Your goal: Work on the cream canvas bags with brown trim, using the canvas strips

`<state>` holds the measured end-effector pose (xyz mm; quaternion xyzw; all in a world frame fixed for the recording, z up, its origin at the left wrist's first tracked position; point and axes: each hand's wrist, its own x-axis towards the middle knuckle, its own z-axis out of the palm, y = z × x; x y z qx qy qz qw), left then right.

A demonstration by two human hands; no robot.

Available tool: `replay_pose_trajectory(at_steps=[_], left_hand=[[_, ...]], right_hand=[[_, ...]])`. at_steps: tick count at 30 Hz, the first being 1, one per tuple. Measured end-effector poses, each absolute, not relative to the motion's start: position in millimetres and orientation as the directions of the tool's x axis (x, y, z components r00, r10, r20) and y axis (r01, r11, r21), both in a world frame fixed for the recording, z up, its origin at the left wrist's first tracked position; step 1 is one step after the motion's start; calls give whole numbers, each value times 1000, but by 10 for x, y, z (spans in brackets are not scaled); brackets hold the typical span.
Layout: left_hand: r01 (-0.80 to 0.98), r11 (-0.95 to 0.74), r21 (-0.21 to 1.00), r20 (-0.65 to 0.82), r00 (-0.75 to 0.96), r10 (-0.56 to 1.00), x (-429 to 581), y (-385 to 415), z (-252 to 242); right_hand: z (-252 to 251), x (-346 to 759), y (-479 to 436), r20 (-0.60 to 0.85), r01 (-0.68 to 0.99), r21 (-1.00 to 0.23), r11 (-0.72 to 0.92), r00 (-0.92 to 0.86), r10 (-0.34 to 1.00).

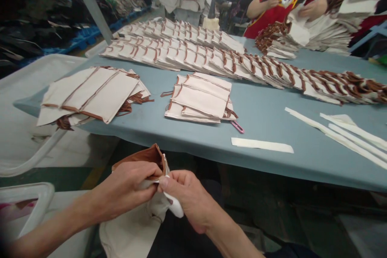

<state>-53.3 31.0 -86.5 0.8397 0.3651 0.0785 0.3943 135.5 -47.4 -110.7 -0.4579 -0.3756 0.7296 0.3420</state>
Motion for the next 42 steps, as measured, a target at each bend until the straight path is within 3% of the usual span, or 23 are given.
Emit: replay_pose_trajectory(at_steps=[2,6,9,12,14,19,24,27,30,36,39,42], left_hand=[[536,-411,737,-118,701,703,-543,347,-891],[478,-254,841,-149,655,741,-602,457,-833],[461,-154,874,-232,674,701,-633,480,-753],[413,-121,903,-256,742,619,-621,453,-688],[361,-85,929,-255,790,558,-603,442,-668],[230,72,970,-237,852,467,-581,451,-678],[213,130,968,-248,864,439,-591,412,-628],[271,31,962,-254,848,465,-619,394,-608],[353,-165,921,-213,810,546,-648,409,-633],[406,-641,651,-11,850,527,-622,440,-724],[415,-729,545,12,865,501,-587,387,-744],[380,-758,530,44,881,472,-585,296,-721]], right_hand=[[-1038,1322,-681,-286,29,-955,-295,-350,892],[-926,1319,-942,-109,217,-975,-53,-251,962],[-902,1487,-734,22,364,-929,68,-127,992],[-922,1706,-339,231,623,-777,90,150,961],[-958,1770,-126,278,598,-786,155,120,953],[-1077,1548,72,315,309,-890,334,-110,943],[-1163,1338,112,453,278,-822,497,-210,867],[-1195,1387,112,513,387,-740,550,-204,834],[-1178,1479,86,477,461,-731,503,-181,860],[-1029,1572,-22,389,558,-730,395,-135,911],[-1039,1640,-36,309,488,-795,362,-187,932],[-1163,1743,-21,234,365,-883,294,-201,951]])
